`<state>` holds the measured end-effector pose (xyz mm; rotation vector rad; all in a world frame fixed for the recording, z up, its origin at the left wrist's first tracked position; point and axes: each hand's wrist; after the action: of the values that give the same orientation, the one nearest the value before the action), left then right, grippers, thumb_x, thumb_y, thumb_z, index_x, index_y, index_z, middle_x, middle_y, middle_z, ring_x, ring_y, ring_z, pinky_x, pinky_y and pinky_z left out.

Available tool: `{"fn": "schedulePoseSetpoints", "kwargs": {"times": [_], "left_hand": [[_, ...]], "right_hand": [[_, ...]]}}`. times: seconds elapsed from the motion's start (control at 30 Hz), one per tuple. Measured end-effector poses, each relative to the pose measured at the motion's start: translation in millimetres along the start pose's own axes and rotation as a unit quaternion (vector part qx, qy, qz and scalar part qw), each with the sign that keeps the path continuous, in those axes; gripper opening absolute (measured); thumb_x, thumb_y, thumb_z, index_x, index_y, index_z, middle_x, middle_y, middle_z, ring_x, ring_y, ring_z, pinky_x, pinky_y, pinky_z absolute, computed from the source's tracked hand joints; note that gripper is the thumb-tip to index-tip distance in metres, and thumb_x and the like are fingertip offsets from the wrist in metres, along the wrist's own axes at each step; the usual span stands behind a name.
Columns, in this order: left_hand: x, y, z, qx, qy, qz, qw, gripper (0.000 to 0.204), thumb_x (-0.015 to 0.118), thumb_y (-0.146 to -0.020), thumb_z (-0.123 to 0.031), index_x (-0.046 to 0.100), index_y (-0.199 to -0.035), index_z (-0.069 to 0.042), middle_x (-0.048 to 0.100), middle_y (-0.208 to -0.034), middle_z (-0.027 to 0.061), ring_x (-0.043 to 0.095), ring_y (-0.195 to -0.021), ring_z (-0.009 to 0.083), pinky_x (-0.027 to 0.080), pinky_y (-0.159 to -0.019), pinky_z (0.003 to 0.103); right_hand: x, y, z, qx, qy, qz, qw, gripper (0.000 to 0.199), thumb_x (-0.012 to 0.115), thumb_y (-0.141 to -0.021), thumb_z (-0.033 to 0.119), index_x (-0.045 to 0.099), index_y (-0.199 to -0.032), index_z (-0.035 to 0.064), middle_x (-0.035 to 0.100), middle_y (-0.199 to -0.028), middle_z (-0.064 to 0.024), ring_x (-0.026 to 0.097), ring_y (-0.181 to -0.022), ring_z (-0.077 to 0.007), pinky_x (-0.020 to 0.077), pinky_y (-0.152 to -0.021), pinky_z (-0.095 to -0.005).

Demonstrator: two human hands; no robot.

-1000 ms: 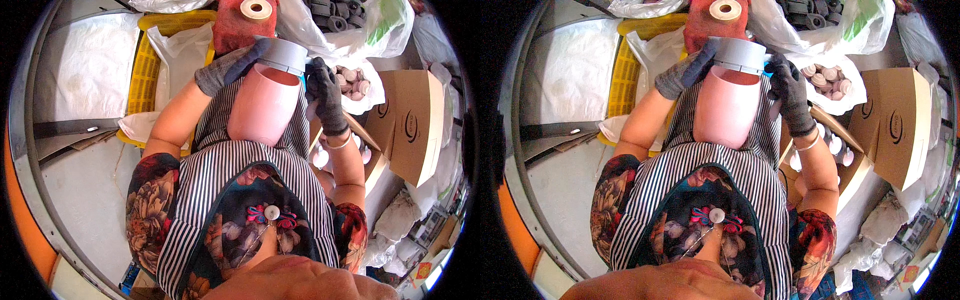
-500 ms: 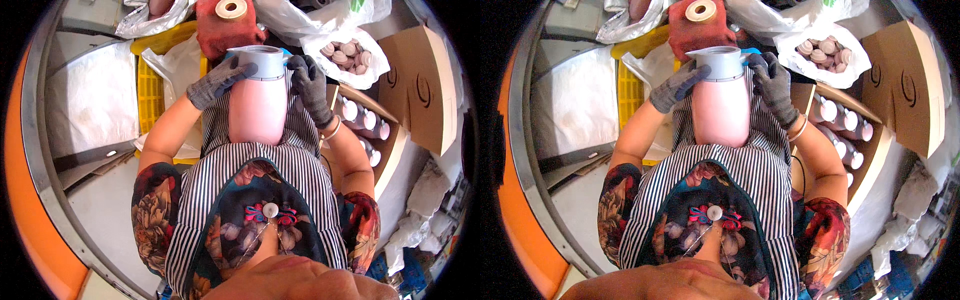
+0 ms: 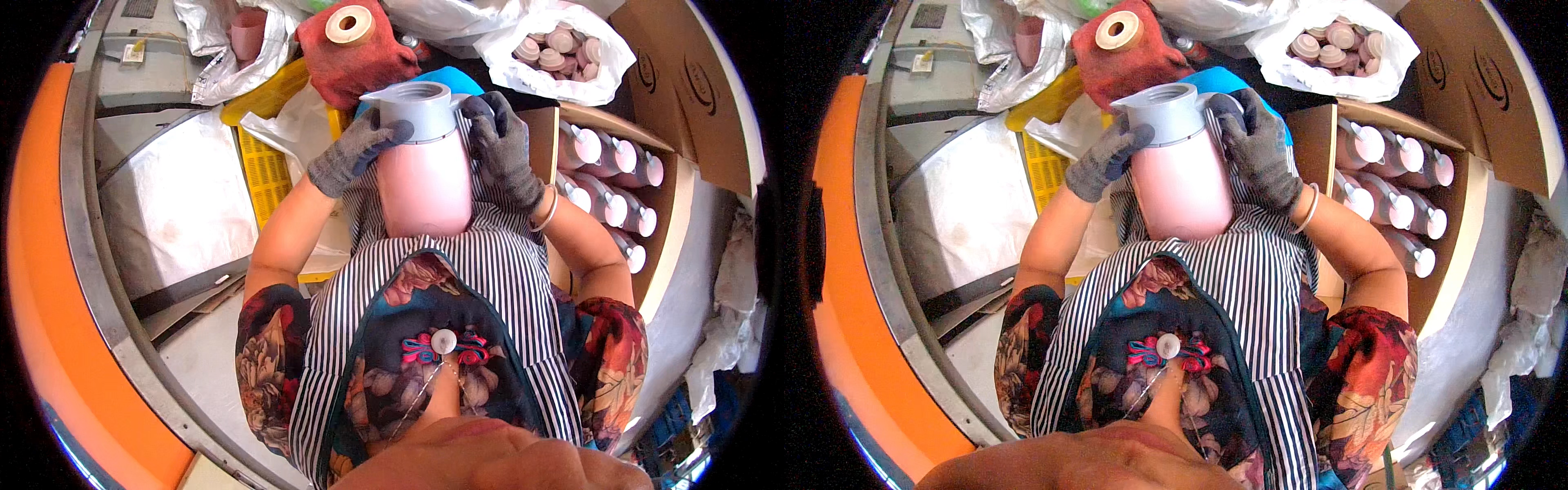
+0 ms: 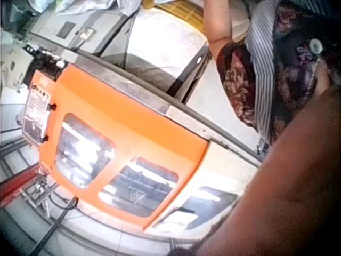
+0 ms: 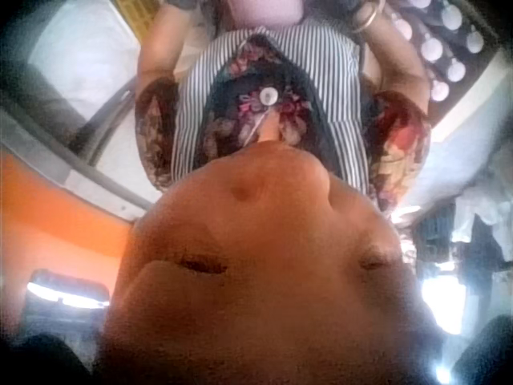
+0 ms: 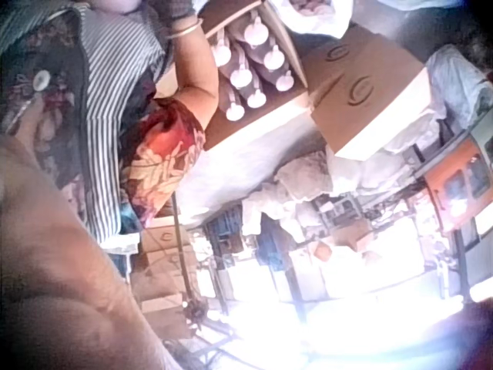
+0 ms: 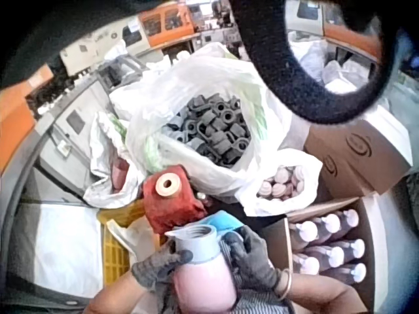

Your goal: The person assembles pink thermal jugs by inserting a grey top component and a lid onto the jug body, then places the finished jug into a cardboard box.

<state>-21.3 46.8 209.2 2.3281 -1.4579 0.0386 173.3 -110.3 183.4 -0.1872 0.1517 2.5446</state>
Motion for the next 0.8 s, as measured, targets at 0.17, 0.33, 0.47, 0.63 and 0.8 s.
{"fn": "schedulePoseSetpoints", "kwargs": {"times": [0.17,0.33,0.47,0.63,0.8], "left_hand": [[-16.1,4.8,10.4,-0.002,0.027,0.004,1.000,0.077,0.070,-0.096,-0.041,0.037,-0.155,-0.003,0.048,-0.153,0.0109,0.052,-0.133,0.0234,0.039,-0.117,0.039],[-42.6,31.7,31.5,0.044,0.130,-0.168,0.976,0.089,0.080,-0.085,-0.042,0.038,-0.154,-0.003,0.051,-0.150,0.0129,0.052,-0.135,0.0281,0.043,-0.115,0.044],[-72.0,48.6,17.1,0.218,0.187,-0.161,0.944,0.096,0.079,-0.081,-0.051,0.038,-0.154,-0.004,0.051,-0.149,0.0148,0.051,-0.135,0.0307,0.040,-0.114,0.047],[-92.8,55.3,-27.8,0.450,0.203,0.063,0.868,0.106,0.078,-0.076,-0.062,0.037,-0.155,-0.004,0.051,-0.147,0.0172,0.049,-0.134,0.0340,0.038,-0.114,0.051],[-85.6,49.8,-43.2,0.528,0.163,0.191,0.811,0.117,0.077,-0.071,-0.073,0.037,-0.156,-0.004,0.051,-0.145,0.0197,0.047,-0.134,0.0372,0.035,-0.113,0.054]], "right_hand": [[-32.8,-22.1,-14.2,0.147,-0.413,0.198,0.876,0.072,0.034,-0.106,0.063,0.056,-0.140,0.0033,0.067,-0.118,-0.0082,0.063,-0.096,-0.0161,0.0512,-0.088,-0.0321],[-57.7,2.0,-1.5,0.124,-0.127,0.144,0.973,0.067,0.045,-0.104,0.059,0.053,-0.144,0.0055,0.065,-0.130,-0.0074,0.065,-0.105,-0.0192,0.0518,-0.095,-0.0360],[-33.9,27.4,29.7,0.020,-0.127,0.277,0.952,0.086,0.083,-0.082,0.042,0.048,-0.148,0.0010,0.054,-0.140,-0.0104,0.051,-0.130,-0.0245,0.0404,-0.109,-0.0359],[-2.6,14.6,68.9,-0.337,0.195,0.196,0.900,0.112,0.085,-0.068,0.061,0.043,-0.151,-0.0001,0.047,-0.152,-0.0252,0.045,-0.139,-0.0431,0.0345,-0.115,-0.0519],[8.4,22.0,85.8,-0.289,0.133,0.272,0.908,0.113,0.091,-0.068,0.050,0.039,-0.153,-0.0028,0.045,-0.154,-0.0257,0.043,-0.143,-0.0435,0.0324,-0.119,-0.0505]]}}
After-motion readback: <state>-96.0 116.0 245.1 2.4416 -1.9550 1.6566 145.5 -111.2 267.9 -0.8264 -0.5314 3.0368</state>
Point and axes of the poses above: each hand's wrist, its own y-axis away from the middle knuckle, its own x-axis out of the palm, z = x × y
